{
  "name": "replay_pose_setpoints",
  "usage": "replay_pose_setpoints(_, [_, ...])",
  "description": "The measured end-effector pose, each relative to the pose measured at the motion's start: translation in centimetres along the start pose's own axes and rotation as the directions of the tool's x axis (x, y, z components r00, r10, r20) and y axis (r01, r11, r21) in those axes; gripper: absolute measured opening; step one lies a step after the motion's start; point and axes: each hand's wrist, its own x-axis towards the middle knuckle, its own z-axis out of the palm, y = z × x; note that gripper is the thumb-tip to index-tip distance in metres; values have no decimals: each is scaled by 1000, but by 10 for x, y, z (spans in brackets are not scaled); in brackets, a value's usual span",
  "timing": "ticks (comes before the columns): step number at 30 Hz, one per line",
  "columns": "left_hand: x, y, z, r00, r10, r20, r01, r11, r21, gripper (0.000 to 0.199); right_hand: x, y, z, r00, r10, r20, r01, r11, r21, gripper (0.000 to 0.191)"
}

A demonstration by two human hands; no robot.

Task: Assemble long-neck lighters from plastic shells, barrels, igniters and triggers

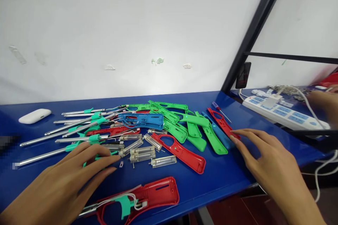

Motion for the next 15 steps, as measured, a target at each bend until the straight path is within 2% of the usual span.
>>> replay_pose_setpoints(6, [20, 4, -7, 988, 133, 76, -137, 989, 55, 42, 6, 3, 19, 998, 61, 5, -62, 997, 42, 42])
replay_pose_setpoints(10, [19, 5, -4, 981, 98, 167, -109, 992, 59, 46, 6, 5, 24, 994, 88, 66, -94, 991, 95, 47])
replay_pose_setpoints(15, [22, 7, -7, 976, 59, 209, -71, 996, 51, 46, 10, 9, 30, 981, 174, 90, -183, 978, 100, 68])
